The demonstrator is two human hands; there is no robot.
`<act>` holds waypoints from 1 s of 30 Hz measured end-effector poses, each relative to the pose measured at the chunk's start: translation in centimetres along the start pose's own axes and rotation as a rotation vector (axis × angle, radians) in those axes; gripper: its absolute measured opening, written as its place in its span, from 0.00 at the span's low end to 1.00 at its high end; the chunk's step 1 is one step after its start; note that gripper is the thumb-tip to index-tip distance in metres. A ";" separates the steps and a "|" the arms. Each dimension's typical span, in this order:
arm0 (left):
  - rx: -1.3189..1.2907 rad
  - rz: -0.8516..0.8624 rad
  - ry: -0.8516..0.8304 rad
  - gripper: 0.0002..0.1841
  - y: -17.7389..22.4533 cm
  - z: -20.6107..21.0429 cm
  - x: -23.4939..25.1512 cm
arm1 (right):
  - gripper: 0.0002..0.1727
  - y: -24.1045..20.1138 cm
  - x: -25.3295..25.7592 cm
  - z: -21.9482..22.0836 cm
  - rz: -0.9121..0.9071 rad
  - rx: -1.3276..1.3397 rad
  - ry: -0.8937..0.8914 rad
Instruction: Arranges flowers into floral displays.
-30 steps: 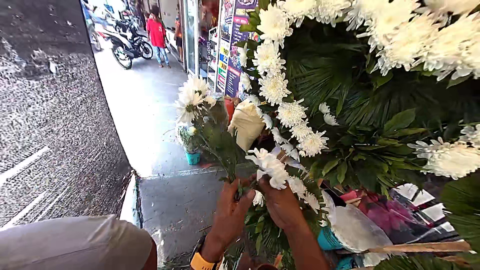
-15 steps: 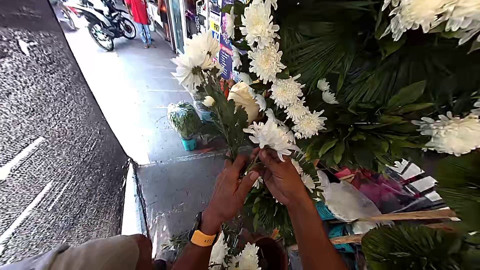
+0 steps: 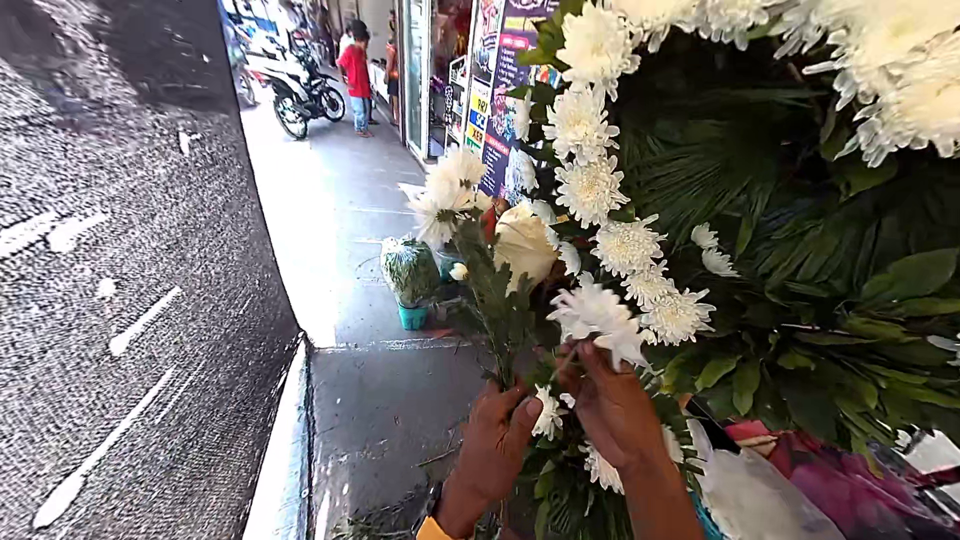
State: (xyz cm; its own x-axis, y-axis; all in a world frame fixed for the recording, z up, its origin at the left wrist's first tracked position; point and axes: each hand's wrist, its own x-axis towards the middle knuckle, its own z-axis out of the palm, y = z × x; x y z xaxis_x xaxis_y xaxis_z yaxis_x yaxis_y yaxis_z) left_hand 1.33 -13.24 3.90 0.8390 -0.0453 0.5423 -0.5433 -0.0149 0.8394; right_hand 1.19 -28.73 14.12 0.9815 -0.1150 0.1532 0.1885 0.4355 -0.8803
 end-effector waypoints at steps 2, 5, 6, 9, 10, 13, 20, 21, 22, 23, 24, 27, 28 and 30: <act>-0.052 0.004 -0.011 0.33 -0.2 -1.2 -0.4 | 0.11 -1.3 1.8 -0.3 -0.160 -0.066 0.067; -0.134 -0.009 0.002 0.35 0.3 -2.8 0.0 | 0.15 -0.7 1.6 1.0 -0.214 -0.274 -0.012; -0.185 -0.013 0.026 0.32 0.6 -3.0 0.3 | 0.17 0.4 0.8 1.7 -0.190 -0.357 -0.067; -0.367 0.001 0.130 0.16 0.6 -3.2 1.3 | 0.14 3.8 -0.8 4.8 -0.112 -0.392 -0.129; -0.359 0.013 0.125 0.14 0.2 -3.7 1.4 | 0.12 4.3 -0.4 5.4 -0.129 -0.316 -0.103; -0.238 0.041 0.139 0.14 -1.1 -6.1 0.7 | 0.09 1.1 3.3 6.5 -0.404 -0.179 0.059; -0.125 -0.031 0.169 0.07 -2.8 -11.4 -0.2 | 0.14 -15.1 14.3 14.0 -1.283 -0.842 -0.054; -0.135 -0.039 0.174 0.07 -3.0 -11.8 -0.1 | 0.14 -16.6 16.2 15.9 -1.364 -1.055 -0.017; -0.141 -0.042 0.175 0.06 -3.2 -12.1 -0.1 | 0.13 -17.7 18.0 17.9 -1.409 -1.270 0.015; -0.144 -0.041 0.169 0.05 -3.4 -12.4 -0.1 | 0.13 -18.4 19.9 19.7 -1.398 -1.464 0.013; -0.144 -0.040 0.156 0.05 -3.6 -12.7 -0.2 | 0.13 -18.8 21.6 21.3 -1.315 -1.645 -0.006; -0.131 -0.032 0.122 0.06 -4.0 -13.5 -0.6 | 0.12 -18.2 24.9 24.4 -0.977 -2.052 0.034; -0.121 -0.028 0.119 0.07 -4.1 -13.7 -0.7 | 0.13 -17.7 25.5 24.8 -0.884 -2.146 0.080; -0.116 -0.028 0.123 0.08 -4.3 -14.1 -1.1 | 0.13 -16.9 26.5 24.6 -0.768 -2.271 0.161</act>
State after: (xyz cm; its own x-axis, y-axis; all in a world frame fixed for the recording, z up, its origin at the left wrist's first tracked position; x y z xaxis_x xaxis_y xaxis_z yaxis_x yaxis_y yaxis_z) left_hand 3.14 0.97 0.23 0.8548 0.0761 0.5134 -0.5188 0.1010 0.8489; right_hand 24.82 -17.15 44.15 0.7547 0.1933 0.6269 -0.0583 -0.9321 0.3575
